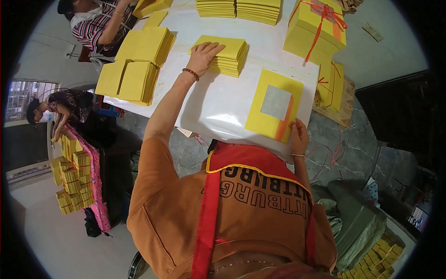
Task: Folding and stacking sheets of yellow paper with silver foil centers.
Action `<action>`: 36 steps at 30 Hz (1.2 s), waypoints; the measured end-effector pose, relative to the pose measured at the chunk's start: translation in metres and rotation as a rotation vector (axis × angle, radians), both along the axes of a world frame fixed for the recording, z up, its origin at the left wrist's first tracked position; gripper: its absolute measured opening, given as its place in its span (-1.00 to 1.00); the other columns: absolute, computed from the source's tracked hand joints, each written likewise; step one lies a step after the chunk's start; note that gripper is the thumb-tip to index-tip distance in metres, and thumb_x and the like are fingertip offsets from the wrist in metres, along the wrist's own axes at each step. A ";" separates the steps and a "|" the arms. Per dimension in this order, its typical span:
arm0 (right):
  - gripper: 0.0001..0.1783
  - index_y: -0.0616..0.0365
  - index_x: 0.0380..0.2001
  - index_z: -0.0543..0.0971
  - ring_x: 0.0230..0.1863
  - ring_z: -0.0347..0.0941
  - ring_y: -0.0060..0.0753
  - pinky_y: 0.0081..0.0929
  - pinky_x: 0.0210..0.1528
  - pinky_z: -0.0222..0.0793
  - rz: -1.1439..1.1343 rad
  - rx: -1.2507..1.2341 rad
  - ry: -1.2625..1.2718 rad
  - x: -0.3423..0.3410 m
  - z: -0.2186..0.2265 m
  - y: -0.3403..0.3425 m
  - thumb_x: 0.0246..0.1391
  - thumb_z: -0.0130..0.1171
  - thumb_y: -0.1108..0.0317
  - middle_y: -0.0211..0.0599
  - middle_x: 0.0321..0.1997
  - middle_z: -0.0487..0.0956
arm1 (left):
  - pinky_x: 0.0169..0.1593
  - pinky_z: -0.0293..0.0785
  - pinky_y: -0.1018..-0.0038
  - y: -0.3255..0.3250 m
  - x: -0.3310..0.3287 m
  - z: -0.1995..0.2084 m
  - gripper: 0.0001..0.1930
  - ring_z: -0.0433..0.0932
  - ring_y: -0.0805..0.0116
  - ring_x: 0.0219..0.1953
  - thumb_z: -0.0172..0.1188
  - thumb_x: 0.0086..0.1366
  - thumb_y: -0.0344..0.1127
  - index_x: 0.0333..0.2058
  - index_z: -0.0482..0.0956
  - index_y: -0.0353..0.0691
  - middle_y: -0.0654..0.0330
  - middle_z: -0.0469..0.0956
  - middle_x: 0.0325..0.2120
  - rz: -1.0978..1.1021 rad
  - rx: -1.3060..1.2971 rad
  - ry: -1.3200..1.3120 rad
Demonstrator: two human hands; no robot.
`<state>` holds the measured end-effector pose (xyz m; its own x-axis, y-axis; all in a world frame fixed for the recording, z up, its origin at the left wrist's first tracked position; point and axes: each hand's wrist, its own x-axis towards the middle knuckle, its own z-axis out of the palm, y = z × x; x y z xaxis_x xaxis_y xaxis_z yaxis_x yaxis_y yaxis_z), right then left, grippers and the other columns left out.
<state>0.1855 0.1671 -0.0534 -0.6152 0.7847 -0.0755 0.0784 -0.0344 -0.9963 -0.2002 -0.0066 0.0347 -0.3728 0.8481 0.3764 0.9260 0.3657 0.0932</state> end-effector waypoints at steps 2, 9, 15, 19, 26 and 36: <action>-0.68 0.30 -0.03 0.40 -0.16 0.42 -0.53 -0.61 -0.06 0.31 0.002 0.007 -0.030 0.002 0.001 0.000 0.12 -0.02 0.48 -0.29 -0.20 0.50 | 0.08 0.14 0.22 0.001 0.002 -0.002 -0.50 0.31 0.18 0.05 -0.05 0.13 -0.45 0.08 0.32 0.10 0.25 0.37 0.03 -0.015 -0.003 0.001; -0.72 0.28 -0.08 0.44 -0.20 0.45 -0.52 -0.60 -0.10 0.34 -0.011 0.074 -0.032 0.001 -0.001 0.000 0.11 0.01 0.48 -0.29 -0.23 0.52 | 0.19 0.01 0.20 -0.008 -0.003 -0.041 -0.34 0.16 0.14 0.16 0.04 -0.08 -0.44 0.12 0.27 0.05 0.17 0.25 0.13 -0.008 -0.042 -0.205; -0.75 0.24 -0.14 0.49 -0.25 0.46 -0.54 -0.63 -0.16 0.35 -0.051 0.081 -0.040 -0.007 0.005 0.001 0.10 0.03 0.45 -0.31 -0.26 0.54 | 0.21 -0.05 0.20 -0.007 0.013 -0.039 -0.17 0.03 0.14 0.23 0.15 -0.19 -0.44 0.18 0.14 0.04 0.21 0.05 0.22 0.057 -0.118 -0.115; -0.75 0.19 -0.15 0.50 -0.29 0.44 -0.56 -0.64 -0.21 0.34 -0.071 0.229 -0.114 -0.009 0.009 0.005 0.06 0.05 0.45 -0.34 -0.27 0.52 | 0.20 -0.02 0.20 -0.005 0.005 -0.023 -0.16 0.05 0.15 0.22 0.20 -0.16 -0.39 0.19 0.10 0.04 0.20 0.09 0.20 0.017 -0.189 -0.033; -0.75 0.16 -0.17 0.51 -0.32 0.39 -0.54 -0.62 -0.24 0.32 -0.023 0.360 -0.167 -0.002 0.006 0.011 0.02 0.07 0.45 -0.34 -0.27 0.48 | 0.20 -0.01 0.15 -0.003 0.000 0.000 -0.17 0.09 0.15 0.20 0.20 -0.13 -0.38 0.19 0.08 0.07 0.16 0.12 0.17 -0.032 -0.221 -0.023; -0.76 0.17 -0.20 0.52 -0.33 0.41 -0.50 -0.61 -0.25 0.33 -0.014 0.375 -0.186 -0.005 0.013 0.008 -0.01 0.08 0.45 -0.31 -0.30 0.49 | 0.03 0.18 0.11 0.016 0.131 -0.012 -0.44 0.30 0.10 0.03 0.16 -0.05 -0.31 0.02 0.36 -0.14 0.09 0.34 0.02 -0.563 -0.027 -0.207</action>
<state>0.1806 0.1747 -0.0407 -0.6070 0.7873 0.1080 0.2603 0.3254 -0.9091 -0.0688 0.0098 0.0222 0.0729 0.9448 0.3194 0.9417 -0.1707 0.2901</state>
